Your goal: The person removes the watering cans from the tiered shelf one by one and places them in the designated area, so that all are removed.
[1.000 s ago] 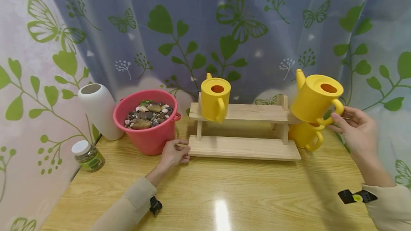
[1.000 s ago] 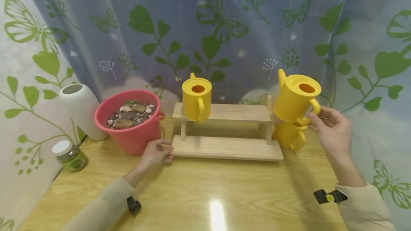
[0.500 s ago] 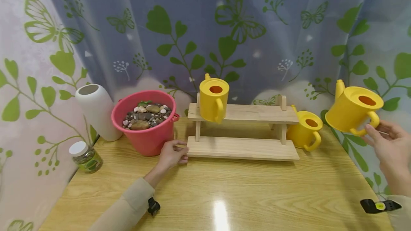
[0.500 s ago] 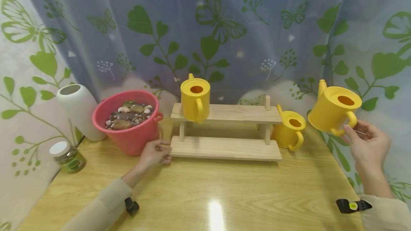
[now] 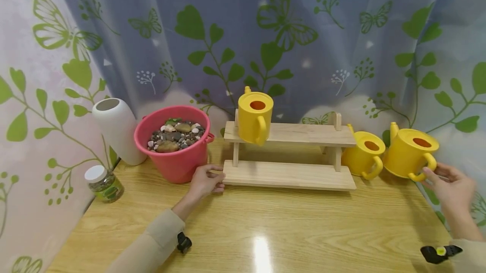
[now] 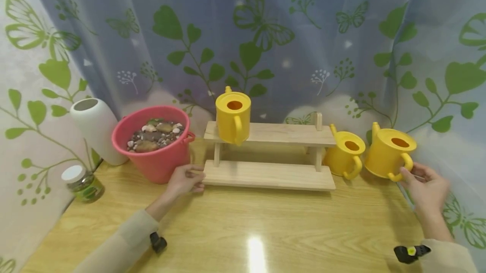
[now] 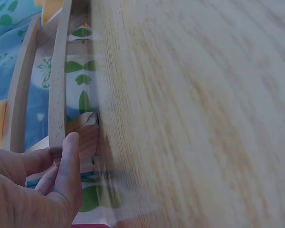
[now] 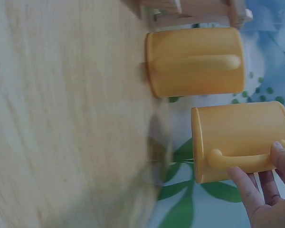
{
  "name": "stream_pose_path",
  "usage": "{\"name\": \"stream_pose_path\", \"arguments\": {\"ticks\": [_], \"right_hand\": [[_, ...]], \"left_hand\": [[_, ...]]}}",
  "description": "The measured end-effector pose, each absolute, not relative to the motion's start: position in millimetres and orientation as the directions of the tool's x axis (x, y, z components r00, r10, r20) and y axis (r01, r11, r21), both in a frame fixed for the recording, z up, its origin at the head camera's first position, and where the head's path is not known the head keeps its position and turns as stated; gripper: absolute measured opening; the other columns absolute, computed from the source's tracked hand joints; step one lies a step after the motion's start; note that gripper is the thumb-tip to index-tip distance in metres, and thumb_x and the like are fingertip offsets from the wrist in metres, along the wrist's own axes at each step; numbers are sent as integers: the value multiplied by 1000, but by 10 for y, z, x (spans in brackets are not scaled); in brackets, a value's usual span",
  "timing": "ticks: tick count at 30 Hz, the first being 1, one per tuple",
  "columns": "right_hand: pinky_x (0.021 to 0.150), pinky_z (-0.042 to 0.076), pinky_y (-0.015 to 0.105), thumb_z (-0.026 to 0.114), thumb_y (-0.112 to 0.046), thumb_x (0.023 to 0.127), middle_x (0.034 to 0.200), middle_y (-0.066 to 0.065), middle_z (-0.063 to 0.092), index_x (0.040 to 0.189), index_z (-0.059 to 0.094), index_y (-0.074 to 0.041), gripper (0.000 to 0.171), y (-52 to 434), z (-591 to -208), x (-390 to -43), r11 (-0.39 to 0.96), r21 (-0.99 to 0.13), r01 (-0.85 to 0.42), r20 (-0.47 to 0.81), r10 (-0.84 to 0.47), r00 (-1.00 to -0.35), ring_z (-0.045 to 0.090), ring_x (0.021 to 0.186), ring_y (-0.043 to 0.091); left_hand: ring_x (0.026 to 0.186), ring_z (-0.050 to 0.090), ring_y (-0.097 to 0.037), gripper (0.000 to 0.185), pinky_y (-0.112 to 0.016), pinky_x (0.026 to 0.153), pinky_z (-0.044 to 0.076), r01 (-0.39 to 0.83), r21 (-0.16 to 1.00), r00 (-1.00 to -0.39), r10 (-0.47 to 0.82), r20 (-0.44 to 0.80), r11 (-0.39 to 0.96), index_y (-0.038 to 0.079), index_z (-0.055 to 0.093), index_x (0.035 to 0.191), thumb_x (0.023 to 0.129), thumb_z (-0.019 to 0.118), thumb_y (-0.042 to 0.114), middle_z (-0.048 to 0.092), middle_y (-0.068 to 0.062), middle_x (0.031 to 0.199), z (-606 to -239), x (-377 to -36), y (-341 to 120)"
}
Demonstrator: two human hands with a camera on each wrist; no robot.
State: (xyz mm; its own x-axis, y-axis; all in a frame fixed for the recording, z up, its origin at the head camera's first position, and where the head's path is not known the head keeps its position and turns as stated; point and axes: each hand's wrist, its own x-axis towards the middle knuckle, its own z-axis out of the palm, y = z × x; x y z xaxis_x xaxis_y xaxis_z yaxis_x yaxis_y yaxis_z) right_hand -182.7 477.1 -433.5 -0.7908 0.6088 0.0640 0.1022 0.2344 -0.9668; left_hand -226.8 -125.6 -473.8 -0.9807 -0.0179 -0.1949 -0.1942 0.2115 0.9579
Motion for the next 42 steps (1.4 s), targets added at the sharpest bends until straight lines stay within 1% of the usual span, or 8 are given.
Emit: {"name": "stream_pose_path", "arguments": {"ticks": [9, 14, 25, 28, 31, 33, 37, 42], "right_hand": [[54, 61, 13, 74, -7, 97, 80, -19, 65, 94, 72, -30, 23, 4814, -4581, -1914, 16, -999, 28, -14, 564, -826, 68, 66, -5], [55, 64, 20, 78, -8, 94, 80, -15, 68, 91, 74, -28, 21, 4837, -4641, -1959, -65, -998, 18, -50, 531, -846, 70, 67, 0], [59, 63, 15, 79, -12, 94, 82, -18, 69, 94, 74, -30, 19, 4894, -4732, -1999, -7, -1000, 20, -21, 510, -860, 70, 69, -3], [58, 59, 9, 76, -18, 98, 82, -26, 66, 110, 75, -28, 16, 4883, -4700, -1947, 136, -989, 50, 31, 539, -842, 66, 71, -10], [59, 52, 1, 72, -26, 101, 85, -36, 60, 131, 71, -22, 31, 4797, -4610, -1890, 312, -943, 116, 103, 605, -789, 59, 75, -18], [60, 49, -1, 72, -27, 101, 86, -38, 59, 136, 69, -18, 37, 4708, -4516, -1858, 366, -922, 126, 144, 625, -767, 56, 78, -19], [63, 53, 0, 73, -18, 100, 91, -34, 65, 119, 73, -26, 21, 4435, -4276, -1832, 384, -923, 7, 233, 574, -785, 62, 77, -15], [66, 60, 6, 74, -6, 97, 98, -24, 72, 112, 75, -26, 25, 3995, -4080, -1886, 330, -922, -203, 335, 415, -846, 70, 78, -9]], "left_hand": [[70, 76, -19, 31, -41, 70, 71, -180, 956, -983, -14, -182, 232, -6, 69, 128, 99, 72, 4, 74, -23, 100, -4742, -2271, -1261], [70, 75, -18, 30, -40, 71, 71, -195, 955, -980, -18, -196, 224, -5, 69, 128, 100, 71, 4, 74, -23, 101, -4728, -2257, -1253], [69, 74, -17, 28, -39, 71, 71, -200, 954, -980, -25, -199, 222, -4, 70, 127, 99, 71, 3, 74, -23, 103, -4737, -2259, -1243], [69, 74, -17, 28, -40, 72, 71, -196, 956, -980, -24, -196, 220, -5, 70, 127, 100, 71, 3, 74, -23, 103, -4732, -2259, -1254], [69, 75, -17, 29, -41, 73, 71, -194, 955, -981, -22, -194, 222, -5, 70, 127, 100, 71, 4, 74, -23, 103, -4735, -2259, -1266], [70, 75, -18, 29, -40, 73, 71, -195, 955, -981, -22, -195, 222, -5, 70, 127, 100, 71, 4, 74, -23, 103, -4738, -2260, -1269], [69, 75, -18, 29, -40, 72, 71, -191, 956, -981, -20, -191, 223, -5, 69, 127, 100, 71, 3, 73, -22, 101, -4731, -2256, -1261], [70, 75, -18, 29, -40, 71, 71, -190, 956, -981, -10, -193, 224, -6, 69, 127, 100, 71, 4, 73, -22, 100, -4718, -2253, -1255]]}}
